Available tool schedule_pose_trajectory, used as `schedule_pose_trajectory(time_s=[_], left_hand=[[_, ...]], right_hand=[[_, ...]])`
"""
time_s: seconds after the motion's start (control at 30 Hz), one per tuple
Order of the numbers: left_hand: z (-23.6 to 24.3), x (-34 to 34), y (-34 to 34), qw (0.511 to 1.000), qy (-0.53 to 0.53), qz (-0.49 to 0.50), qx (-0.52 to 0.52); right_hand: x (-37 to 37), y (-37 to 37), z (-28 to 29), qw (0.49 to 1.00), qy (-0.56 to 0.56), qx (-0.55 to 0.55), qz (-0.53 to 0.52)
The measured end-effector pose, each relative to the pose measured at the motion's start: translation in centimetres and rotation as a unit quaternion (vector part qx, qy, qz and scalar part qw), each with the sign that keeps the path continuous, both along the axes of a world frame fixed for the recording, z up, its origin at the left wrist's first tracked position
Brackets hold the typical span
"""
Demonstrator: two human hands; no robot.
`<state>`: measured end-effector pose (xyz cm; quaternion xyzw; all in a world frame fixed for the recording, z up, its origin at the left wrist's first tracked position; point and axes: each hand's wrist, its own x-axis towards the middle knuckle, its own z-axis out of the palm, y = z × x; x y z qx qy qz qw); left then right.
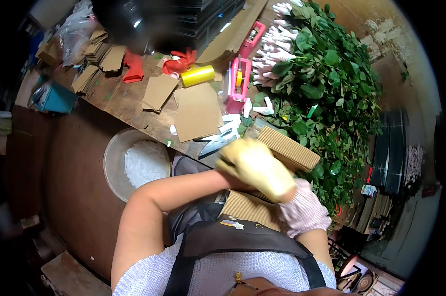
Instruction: The person arranges green leaves and pink flowers into a cardboard box. They place the leaves and flowers into the box, close the lid, and then wrap the box with clear plastic film.
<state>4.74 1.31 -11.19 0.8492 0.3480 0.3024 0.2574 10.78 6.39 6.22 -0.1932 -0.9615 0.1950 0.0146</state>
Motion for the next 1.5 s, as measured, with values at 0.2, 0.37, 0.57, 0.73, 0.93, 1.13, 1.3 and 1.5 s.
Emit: schedule_pose_trajectory(time_s=[0.2, 0.37, 0.57, 0.73, 0.93, 1.13, 1.3, 1.5], left_hand=[[-2.9, 1.5, 1.1, 0.98, -0.098, -0.087, -0.149], [-0.7, -0.2, 0.6, 0.996, -0.027, -0.061, -0.055], [5.2, -0.7, 0.3, 0.998, -0.02, 0.017, -0.049], [3.1, -0.7, 0.5, 0.99, -0.04, -0.043, -0.128], [3.1, -1.6, -0.2, 0.997, 0.069, -0.003, 0.046], [4.8, -7.2, -1.0, 0.979, 0.097, 0.077, 0.165], [11.0, -4.0, -0.8, 0.987, 0.098, 0.007, 0.124], [9.7, -3.5, -1.2, 0.992, 0.112, 0.022, 0.05]], right_hand=[[-13.2, 3.3, -13.4, 0.972, -0.057, 0.225, -0.043], [-13.4, 5.5, -10.7, 0.97, -0.162, 0.179, 0.017], [-4.3, 2.8, -0.4, 0.991, 0.045, 0.094, -0.078], [10.2, -2.4, 1.2, 0.872, 0.139, -0.328, -0.337], [13.7, -2.5, -2.9, 0.726, 0.021, -0.52, -0.45], [14.2, -1.7, -5.4, 0.745, -0.034, -0.51, -0.428], [13.5, 0.2, -0.1, 0.851, -0.169, -0.381, -0.319], [15.5, 6.6, 6.2, 0.974, -0.002, -0.069, -0.216]])
